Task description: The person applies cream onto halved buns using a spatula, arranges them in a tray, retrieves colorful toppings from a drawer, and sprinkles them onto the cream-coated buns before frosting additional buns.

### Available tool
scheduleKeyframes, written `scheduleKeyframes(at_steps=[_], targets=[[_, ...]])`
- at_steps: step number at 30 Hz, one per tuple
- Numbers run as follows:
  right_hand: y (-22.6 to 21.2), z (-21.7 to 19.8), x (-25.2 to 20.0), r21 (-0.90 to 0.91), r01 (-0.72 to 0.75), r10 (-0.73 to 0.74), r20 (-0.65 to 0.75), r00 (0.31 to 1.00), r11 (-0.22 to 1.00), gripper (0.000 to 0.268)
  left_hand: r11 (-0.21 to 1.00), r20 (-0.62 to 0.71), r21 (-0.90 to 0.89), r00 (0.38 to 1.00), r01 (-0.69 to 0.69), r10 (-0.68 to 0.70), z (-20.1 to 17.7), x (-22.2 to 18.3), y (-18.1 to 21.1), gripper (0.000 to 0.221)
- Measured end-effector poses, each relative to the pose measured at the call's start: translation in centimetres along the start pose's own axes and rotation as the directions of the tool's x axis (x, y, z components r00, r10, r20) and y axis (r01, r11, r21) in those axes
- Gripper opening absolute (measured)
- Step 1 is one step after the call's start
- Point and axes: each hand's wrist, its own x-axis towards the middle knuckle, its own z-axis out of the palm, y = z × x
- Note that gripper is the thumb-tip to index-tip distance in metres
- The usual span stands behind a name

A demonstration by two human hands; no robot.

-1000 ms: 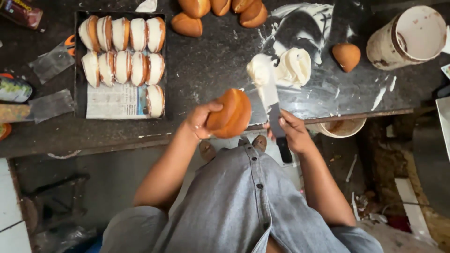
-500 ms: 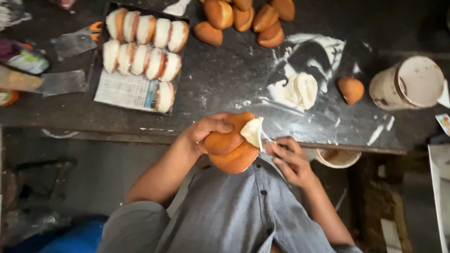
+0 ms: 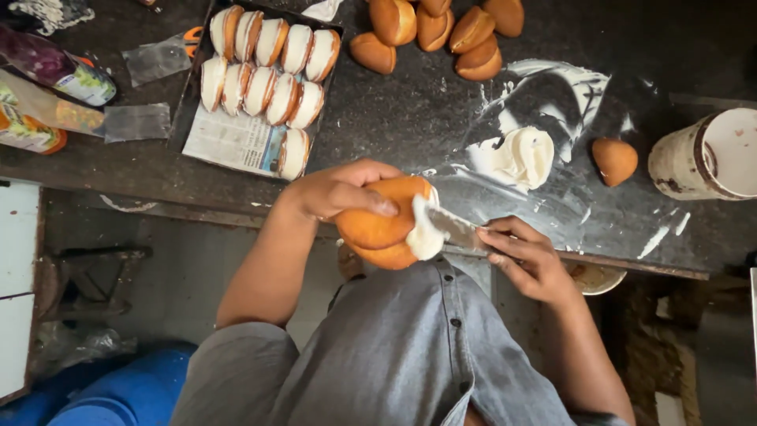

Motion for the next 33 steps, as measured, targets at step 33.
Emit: scheduleKeyframes(at_steps=[33], targets=[[-1.6, -0.6, 1.5, -0.672, -0.010, -0.216, -0.253, 0.943, 0.741, 0.037, 0.974, -0.509, -0.169, 0.860, -0.149, 0.043, -1.4, 2.4, -3.8, 0.036]])
